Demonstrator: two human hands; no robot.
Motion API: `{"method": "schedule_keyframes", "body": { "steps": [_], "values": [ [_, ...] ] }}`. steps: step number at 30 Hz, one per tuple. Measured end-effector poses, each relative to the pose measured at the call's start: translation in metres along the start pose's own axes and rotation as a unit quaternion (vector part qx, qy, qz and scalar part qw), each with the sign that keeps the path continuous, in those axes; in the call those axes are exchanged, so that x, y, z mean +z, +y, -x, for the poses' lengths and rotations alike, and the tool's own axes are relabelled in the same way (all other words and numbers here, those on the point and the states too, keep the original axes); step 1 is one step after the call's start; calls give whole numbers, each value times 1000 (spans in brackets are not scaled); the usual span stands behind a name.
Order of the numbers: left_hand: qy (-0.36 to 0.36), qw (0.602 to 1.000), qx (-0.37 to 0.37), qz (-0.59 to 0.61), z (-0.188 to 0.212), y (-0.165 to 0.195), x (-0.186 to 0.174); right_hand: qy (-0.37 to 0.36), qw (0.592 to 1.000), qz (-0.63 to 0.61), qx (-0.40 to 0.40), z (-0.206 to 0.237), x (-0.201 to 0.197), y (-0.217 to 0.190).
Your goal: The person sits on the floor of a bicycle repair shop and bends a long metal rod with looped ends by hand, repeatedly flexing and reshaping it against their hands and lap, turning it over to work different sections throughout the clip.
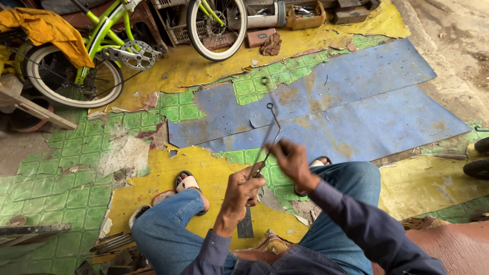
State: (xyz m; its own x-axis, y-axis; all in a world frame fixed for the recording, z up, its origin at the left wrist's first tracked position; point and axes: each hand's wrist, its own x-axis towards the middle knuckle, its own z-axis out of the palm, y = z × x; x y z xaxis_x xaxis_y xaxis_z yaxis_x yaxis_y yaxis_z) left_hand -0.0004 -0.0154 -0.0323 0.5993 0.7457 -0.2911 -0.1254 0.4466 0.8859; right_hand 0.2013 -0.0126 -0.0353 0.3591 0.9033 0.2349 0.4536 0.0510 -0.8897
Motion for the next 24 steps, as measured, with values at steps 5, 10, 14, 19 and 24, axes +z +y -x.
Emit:
{"method": "schedule_keyframes", "body": {
  "steps": [5, 10, 14, 19, 24],
  "values": [
    [57, 989, 56, -124, 7, 17, 22, 11, 997, -4, -75, 4, 3, 5],
    [72, 955, 171, -230, 8, 27, 29, -41, 998, 20, -33, 7, 9, 3],
    [105, 946, 127, -279, 12, 24, 29, 58, 997, -14, -45, -2, 7, 2],
    [111, 933, 142, -312, 6, 21, 29, -63, 995, 19, -70, 12, 13, 0],
    [118, 925, 167, -321, 10, 17, 28, 35, 999, -23, -33, 2, 11, 0]
  ]
}}
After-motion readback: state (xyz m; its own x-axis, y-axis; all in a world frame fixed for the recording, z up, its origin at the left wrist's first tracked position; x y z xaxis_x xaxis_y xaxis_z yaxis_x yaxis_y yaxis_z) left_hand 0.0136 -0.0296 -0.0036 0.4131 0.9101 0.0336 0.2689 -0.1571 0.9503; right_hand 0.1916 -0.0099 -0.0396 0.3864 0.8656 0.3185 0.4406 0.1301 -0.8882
